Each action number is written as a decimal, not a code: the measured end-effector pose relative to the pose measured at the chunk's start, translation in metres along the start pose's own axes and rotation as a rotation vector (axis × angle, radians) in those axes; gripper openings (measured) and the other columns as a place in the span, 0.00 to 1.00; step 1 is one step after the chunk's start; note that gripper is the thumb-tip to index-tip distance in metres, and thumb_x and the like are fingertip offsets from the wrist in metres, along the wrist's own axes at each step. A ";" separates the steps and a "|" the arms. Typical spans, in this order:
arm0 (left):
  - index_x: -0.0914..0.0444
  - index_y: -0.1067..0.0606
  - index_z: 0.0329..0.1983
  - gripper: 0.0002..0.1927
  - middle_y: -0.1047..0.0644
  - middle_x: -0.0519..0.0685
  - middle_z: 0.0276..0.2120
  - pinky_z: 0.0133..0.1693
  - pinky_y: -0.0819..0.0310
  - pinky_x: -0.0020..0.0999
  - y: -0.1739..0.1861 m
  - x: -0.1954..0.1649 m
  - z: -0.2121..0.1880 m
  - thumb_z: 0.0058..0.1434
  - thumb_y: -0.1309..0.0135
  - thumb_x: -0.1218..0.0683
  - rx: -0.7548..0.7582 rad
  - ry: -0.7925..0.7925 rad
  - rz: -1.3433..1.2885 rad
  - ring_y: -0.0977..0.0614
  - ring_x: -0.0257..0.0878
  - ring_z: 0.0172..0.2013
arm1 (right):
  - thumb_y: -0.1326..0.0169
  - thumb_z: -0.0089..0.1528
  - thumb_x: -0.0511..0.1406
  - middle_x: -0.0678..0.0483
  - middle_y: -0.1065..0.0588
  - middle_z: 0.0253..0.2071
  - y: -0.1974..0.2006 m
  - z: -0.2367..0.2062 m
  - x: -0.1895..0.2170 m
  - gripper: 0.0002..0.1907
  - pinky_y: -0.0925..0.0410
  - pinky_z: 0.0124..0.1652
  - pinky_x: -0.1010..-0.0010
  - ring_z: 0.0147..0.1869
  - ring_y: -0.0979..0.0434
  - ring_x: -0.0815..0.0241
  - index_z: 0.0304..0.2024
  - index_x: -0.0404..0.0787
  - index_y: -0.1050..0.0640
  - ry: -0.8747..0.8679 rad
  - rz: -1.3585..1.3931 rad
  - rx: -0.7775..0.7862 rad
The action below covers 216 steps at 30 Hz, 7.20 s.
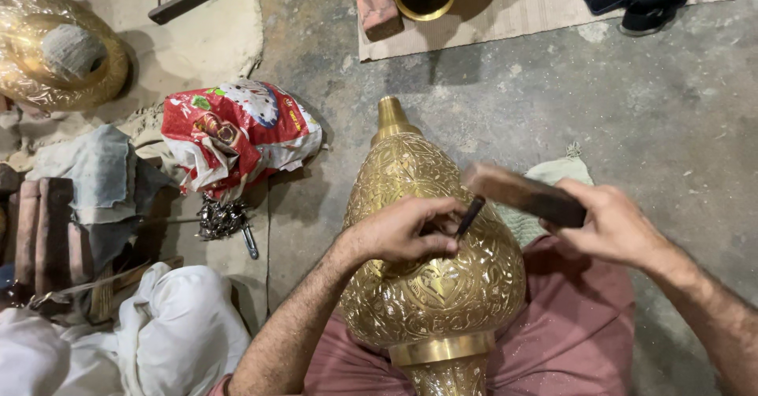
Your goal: The person sits on the floor with a large engraved brass vessel on their lap and hammers a punch against its surface using a wooden mallet, repositioning the punch to work different spots of the decorative pattern. A second worker hammers a similar vessel nearby.
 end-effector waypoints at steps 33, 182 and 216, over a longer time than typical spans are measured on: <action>0.55 0.33 0.68 0.27 0.17 0.50 0.52 0.58 0.21 0.51 0.004 -0.006 -0.001 0.66 0.45 0.51 -0.049 -0.012 -0.046 0.14 0.43 0.53 | 0.34 0.58 0.40 0.46 0.21 0.37 0.006 0.010 0.005 0.24 0.22 0.37 0.61 0.37 0.18 0.57 0.51 0.33 0.24 -0.094 0.099 -0.112; 0.57 0.28 0.63 0.23 0.18 0.51 0.55 0.62 0.29 0.54 0.002 0.001 -0.033 0.66 0.42 0.48 -0.291 0.288 -0.052 0.18 0.44 0.57 | 0.37 0.60 0.41 0.55 0.19 0.31 0.023 0.075 0.068 0.13 0.25 0.30 0.65 0.28 0.18 0.63 0.46 0.48 0.18 0.076 -0.389 0.125; 0.54 0.29 0.63 0.24 0.17 0.51 0.51 0.59 0.23 0.47 -0.001 -0.005 -0.040 0.64 0.42 0.49 -0.376 0.364 -0.087 0.15 0.42 0.53 | 0.36 0.58 0.39 0.53 0.20 0.35 0.018 0.093 0.076 0.22 0.25 0.25 0.67 0.25 0.22 0.62 0.53 0.47 0.25 -0.124 -0.089 0.181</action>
Point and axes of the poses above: each hand's wrist, its own z-axis towards the middle knuckle, its own y-axis out of the back of the hand, x = y × z, the point moved 3 cm from there along z, towards the middle knuckle
